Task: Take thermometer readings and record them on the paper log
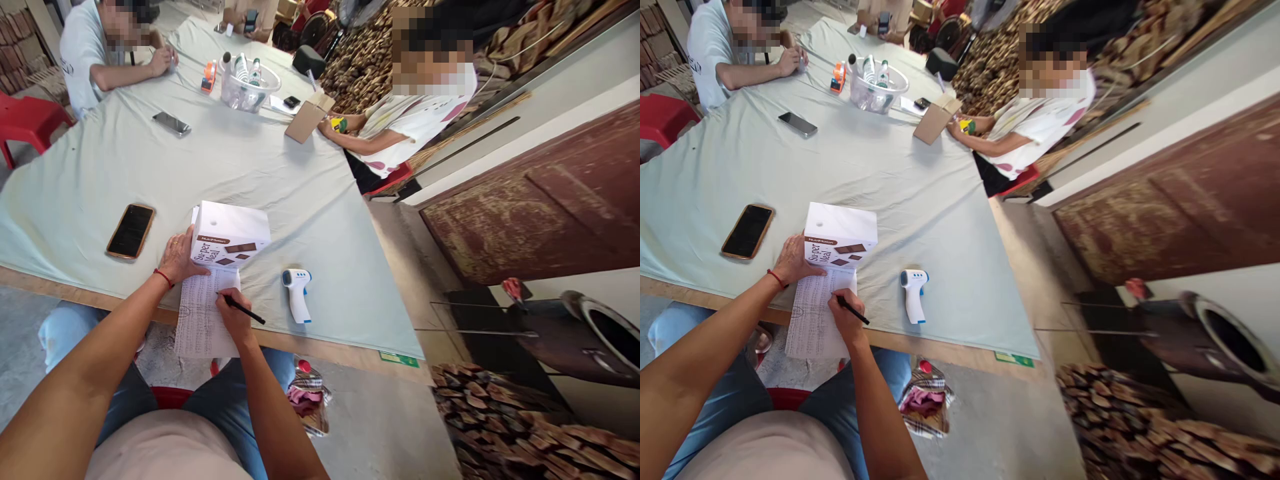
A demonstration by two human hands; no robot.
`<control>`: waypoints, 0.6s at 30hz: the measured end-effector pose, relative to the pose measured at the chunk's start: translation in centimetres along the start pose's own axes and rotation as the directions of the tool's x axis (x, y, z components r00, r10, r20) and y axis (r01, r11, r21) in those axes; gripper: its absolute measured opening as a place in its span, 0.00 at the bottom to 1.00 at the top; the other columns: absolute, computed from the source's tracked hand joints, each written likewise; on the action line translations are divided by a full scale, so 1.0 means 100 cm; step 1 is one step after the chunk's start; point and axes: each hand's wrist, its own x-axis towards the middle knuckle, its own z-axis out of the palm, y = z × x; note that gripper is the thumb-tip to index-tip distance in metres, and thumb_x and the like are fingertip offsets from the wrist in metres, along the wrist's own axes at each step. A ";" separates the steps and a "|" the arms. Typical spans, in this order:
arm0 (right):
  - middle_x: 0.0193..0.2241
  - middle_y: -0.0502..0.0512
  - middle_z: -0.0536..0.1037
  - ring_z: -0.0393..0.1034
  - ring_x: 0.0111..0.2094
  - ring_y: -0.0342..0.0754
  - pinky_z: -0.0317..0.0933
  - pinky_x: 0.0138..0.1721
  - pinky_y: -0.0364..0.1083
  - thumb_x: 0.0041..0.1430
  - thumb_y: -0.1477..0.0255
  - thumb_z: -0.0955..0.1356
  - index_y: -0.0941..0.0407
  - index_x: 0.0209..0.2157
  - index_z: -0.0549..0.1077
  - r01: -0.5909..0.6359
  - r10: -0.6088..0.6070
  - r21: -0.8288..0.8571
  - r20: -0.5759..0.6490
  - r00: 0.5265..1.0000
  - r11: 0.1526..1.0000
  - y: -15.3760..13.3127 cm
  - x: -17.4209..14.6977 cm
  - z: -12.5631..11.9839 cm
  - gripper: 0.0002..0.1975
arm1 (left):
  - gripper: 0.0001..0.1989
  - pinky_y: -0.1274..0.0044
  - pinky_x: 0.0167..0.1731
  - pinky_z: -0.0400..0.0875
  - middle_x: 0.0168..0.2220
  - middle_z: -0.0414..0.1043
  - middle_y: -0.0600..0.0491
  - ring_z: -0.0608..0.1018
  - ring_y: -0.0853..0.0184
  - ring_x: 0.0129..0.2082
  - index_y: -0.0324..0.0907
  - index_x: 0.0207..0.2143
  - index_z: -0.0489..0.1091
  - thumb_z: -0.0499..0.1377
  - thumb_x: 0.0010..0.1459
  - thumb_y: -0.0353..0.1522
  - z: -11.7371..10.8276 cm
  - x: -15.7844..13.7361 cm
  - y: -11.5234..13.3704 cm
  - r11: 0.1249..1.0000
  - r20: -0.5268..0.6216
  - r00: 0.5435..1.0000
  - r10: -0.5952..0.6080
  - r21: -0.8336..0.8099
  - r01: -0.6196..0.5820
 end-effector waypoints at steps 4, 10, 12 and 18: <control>0.21 0.49 0.76 0.68 0.25 0.47 0.66 0.32 0.46 0.52 0.63 0.64 0.52 0.26 0.72 0.014 -0.014 -0.005 -0.009 1.000 1.000 0.002 0.000 0.000 0.09 | 0.59 0.56 0.66 0.54 0.61 0.66 0.38 0.67 0.45 0.63 0.40 0.66 0.54 0.78 0.35 0.44 -0.001 0.000 0.001 1.000 0.013 1.000 -0.009 0.026 0.009; 0.22 0.49 0.76 0.68 0.25 0.47 0.66 0.33 0.47 0.52 0.63 0.64 0.52 0.25 0.72 0.004 -0.004 -0.007 -0.019 1.000 1.000 0.004 0.000 0.000 0.09 | 0.60 0.56 0.66 0.55 0.61 0.66 0.37 0.67 0.44 0.63 0.39 0.67 0.53 0.78 0.35 0.44 -0.001 0.000 0.001 1.000 0.011 1.000 0.001 0.021 -0.001; 0.22 0.49 0.76 0.68 0.25 0.47 0.66 0.33 0.47 0.52 0.63 0.65 0.52 0.26 0.72 -0.008 0.007 -0.013 -0.022 1.000 1.000 0.003 0.000 0.000 0.09 | 0.61 0.56 0.66 0.54 0.62 0.66 0.37 0.67 0.44 0.64 0.39 0.67 0.52 0.78 0.34 0.44 0.000 0.000 0.000 1.000 0.009 1.000 0.005 0.016 -0.005; 0.20 0.48 0.73 0.66 0.24 0.47 0.65 0.32 0.47 0.50 0.63 0.64 0.52 0.24 0.71 -0.043 0.044 0.048 -0.013 0.999 0.998 0.001 0.000 -0.001 0.08 | 0.62 0.55 0.65 0.55 0.62 0.66 0.38 0.68 0.44 0.63 0.40 0.68 0.52 0.78 0.34 0.44 0.001 0.000 -0.001 1.000 -0.004 1.000 0.007 0.006 -0.007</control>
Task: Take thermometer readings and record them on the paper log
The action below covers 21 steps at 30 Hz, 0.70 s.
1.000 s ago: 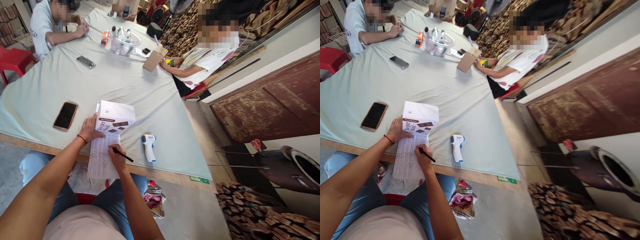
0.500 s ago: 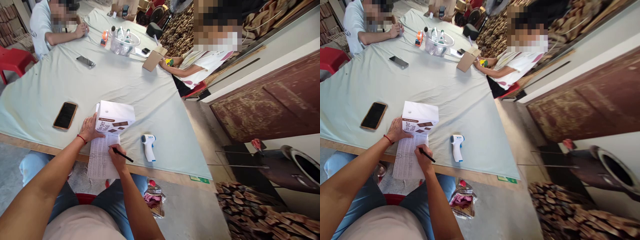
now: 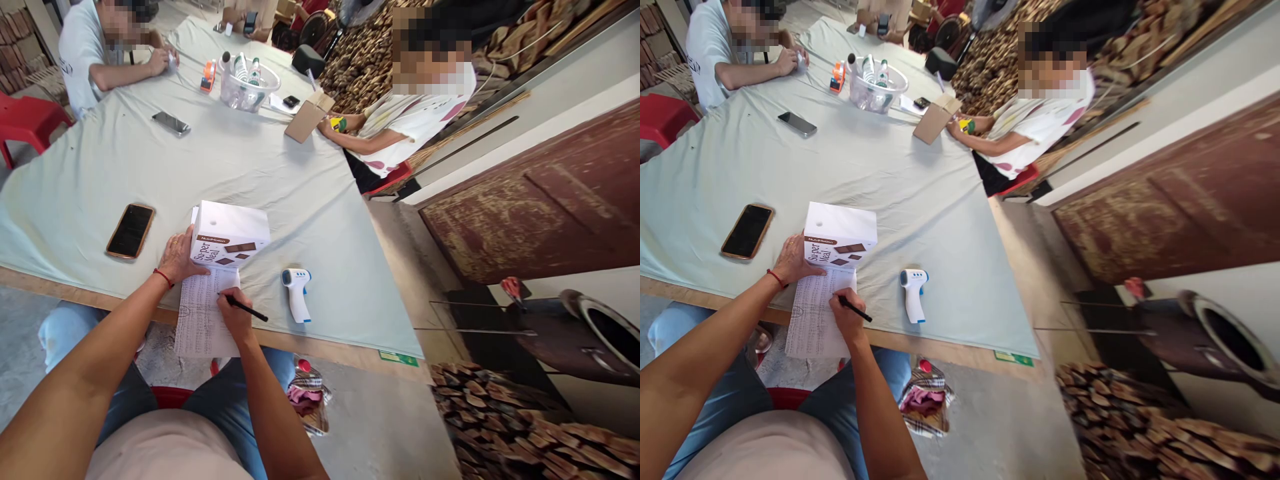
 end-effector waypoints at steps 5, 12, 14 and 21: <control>0.20 0.47 0.72 0.65 0.24 0.46 0.64 0.31 0.46 0.51 0.63 0.64 0.51 0.23 0.69 -0.017 0.018 0.022 -0.033 0.999 1.000 0.000 -0.001 -0.001 0.08 | 0.61 0.55 0.65 0.55 0.62 0.66 0.38 0.68 0.44 0.63 0.40 0.67 0.52 0.78 0.34 0.44 -0.001 0.000 0.000 1.000 0.006 1.000 0.005 0.001 -0.005; 0.21 0.48 0.73 0.67 0.25 0.47 0.63 0.32 0.47 0.52 0.64 0.64 0.51 0.24 0.70 0.028 -0.030 -0.052 -0.041 0.999 0.998 0.003 -0.001 0.002 0.08 | 0.58 0.56 0.66 0.55 0.61 0.67 0.38 0.67 0.44 0.64 0.39 0.66 0.56 0.78 0.35 0.44 -0.003 0.000 0.002 1.000 0.013 1.000 0.004 0.019 -0.005; 0.21 0.48 0.73 0.67 0.25 0.47 0.63 0.32 0.47 0.53 0.64 0.64 0.51 0.25 0.70 0.037 -0.040 -0.064 -0.049 0.998 0.997 0.005 -0.001 0.003 0.08 | 0.58 0.56 0.66 0.55 0.61 0.67 0.37 0.67 0.44 0.64 0.39 0.66 0.56 0.78 0.35 0.44 -0.004 -0.001 0.003 1.000 0.020 1.000 -0.006 0.021 0.006; 0.21 0.46 0.71 0.65 0.25 0.46 0.63 0.32 0.46 0.55 0.66 0.64 0.52 0.26 0.70 0.079 -0.083 -0.036 -0.133 0.988 0.996 0.005 -0.005 0.004 0.07 | 0.56 0.56 0.65 0.56 0.60 0.67 0.39 0.67 0.45 0.63 0.39 0.66 0.56 0.76 0.38 0.43 -0.005 0.000 0.003 1.000 0.021 1.000 0.011 0.006 -0.011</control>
